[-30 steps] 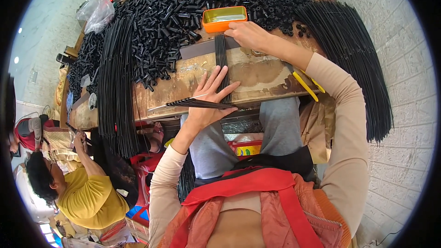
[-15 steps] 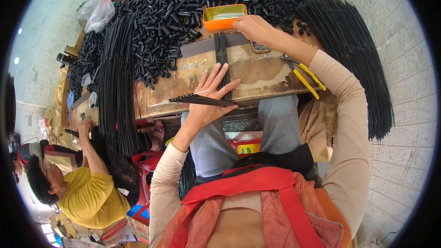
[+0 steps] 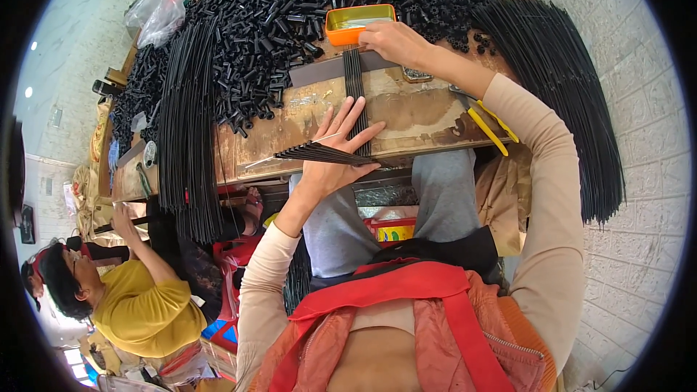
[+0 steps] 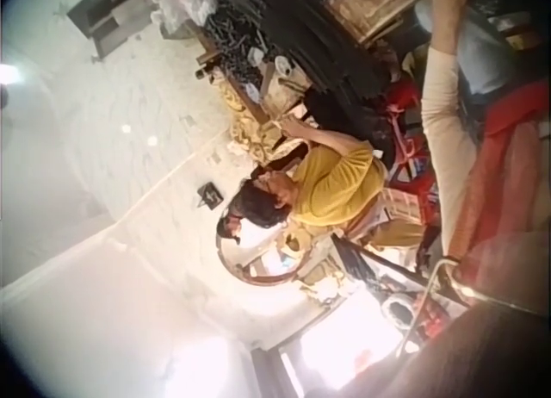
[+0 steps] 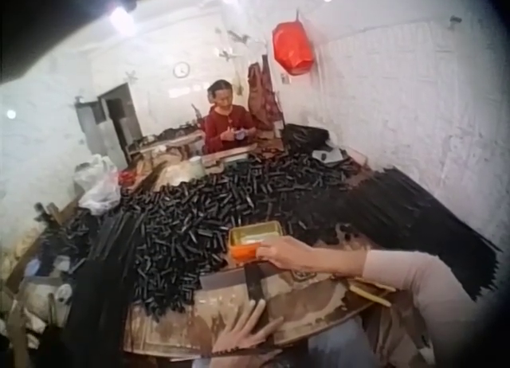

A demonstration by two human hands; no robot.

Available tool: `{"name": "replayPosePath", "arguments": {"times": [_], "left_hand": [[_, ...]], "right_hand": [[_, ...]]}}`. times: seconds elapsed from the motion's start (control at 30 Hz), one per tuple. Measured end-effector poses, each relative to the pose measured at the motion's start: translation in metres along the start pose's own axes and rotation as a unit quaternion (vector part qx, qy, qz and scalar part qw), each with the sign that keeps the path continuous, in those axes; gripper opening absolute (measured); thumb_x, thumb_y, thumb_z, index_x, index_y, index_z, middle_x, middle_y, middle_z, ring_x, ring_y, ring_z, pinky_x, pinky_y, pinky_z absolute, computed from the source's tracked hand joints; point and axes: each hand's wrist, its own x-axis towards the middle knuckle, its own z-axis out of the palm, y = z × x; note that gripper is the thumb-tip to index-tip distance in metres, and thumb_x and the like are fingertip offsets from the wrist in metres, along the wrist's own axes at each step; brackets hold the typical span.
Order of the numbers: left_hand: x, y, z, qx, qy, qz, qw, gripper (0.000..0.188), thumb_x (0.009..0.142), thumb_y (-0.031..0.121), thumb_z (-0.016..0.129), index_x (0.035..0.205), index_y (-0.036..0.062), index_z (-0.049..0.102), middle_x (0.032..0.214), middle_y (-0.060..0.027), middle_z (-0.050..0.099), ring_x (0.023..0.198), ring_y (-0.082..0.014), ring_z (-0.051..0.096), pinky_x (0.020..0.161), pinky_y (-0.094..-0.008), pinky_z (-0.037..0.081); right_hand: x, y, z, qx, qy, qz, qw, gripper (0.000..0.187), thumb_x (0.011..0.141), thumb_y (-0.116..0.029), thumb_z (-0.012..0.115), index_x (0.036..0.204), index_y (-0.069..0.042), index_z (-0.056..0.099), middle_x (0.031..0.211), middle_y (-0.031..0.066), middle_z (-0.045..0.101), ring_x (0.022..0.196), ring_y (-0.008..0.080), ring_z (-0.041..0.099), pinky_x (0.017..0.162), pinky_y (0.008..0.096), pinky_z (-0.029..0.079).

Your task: Trimming the ends of cable bundles using wire cutters at an assembly station.

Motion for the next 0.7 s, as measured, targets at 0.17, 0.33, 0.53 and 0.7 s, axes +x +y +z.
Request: {"name": "replayPosePath", "arguments": {"times": [0.17,0.33,0.53,0.7], "left_hand": [[0.0,0.001,-0.002,0.0,-0.006,-0.012,1.0,0.077,0.065,0.037,0.081,0.135,0.0258,0.052,0.151,-0.0158,0.033,0.141,-0.0342,0.03,0.114,-0.0486,0.027],[0.001,0.005,-0.006,-0.014,0.0,-0.014,1.0,0.075,0.063,0.033,0.082,0.133,0.0249,0.055,0.151,-0.0144,0.033,0.141,-0.0326,0.029,0.114,-0.0488,0.026],[-0.005,-0.001,0.0,0.006,-0.001,0.008,1.0,0.067,0.071,0.033,0.077,0.133,0.0224,0.054,0.151,-0.0153,0.034,0.141,-0.0317,0.029,0.114,-0.0486,0.025],[-0.02,-0.004,0.006,0.085,-0.012,0.031,0.996,0.069,0.072,0.0,0.056,0.138,0.0189,0.049,0.15,-0.0175,0.033,0.14,-0.0338,0.03,0.116,-0.0468,0.023]], "right_hand": [[0.027,-0.004,-0.002,0.205,0.013,0.049,0.977,0.01,0.085,-0.006,0.059,0.092,-0.002,0.064,0.084,0.0158,0.065,0.08,0.0335,0.064,0.07,0.0414,0.051],[0.062,0.051,0.003,0.019,-0.086,0.144,0.986,0.015,0.078,-0.008,0.064,0.089,0.001,0.068,0.084,0.0197,0.067,0.081,0.0357,0.066,0.071,0.041,0.053],[0.065,0.058,0.012,-0.088,-0.158,0.169,0.969,0.013,0.071,-0.007,0.063,0.08,-0.002,0.072,0.076,0.0202,0.067,0.078,0.0371,0.067,0.069,0.0445,0.054],[0.056,0.052,-0.002,-0.016,-0.118,0.214,0.97,0.012,0.073,-0.007,0.06,0.08,-0.003,0.069,0.082,0.0204,0.067,0.081,0.0365,0.067,0.07,0.0456,0.054]]}}
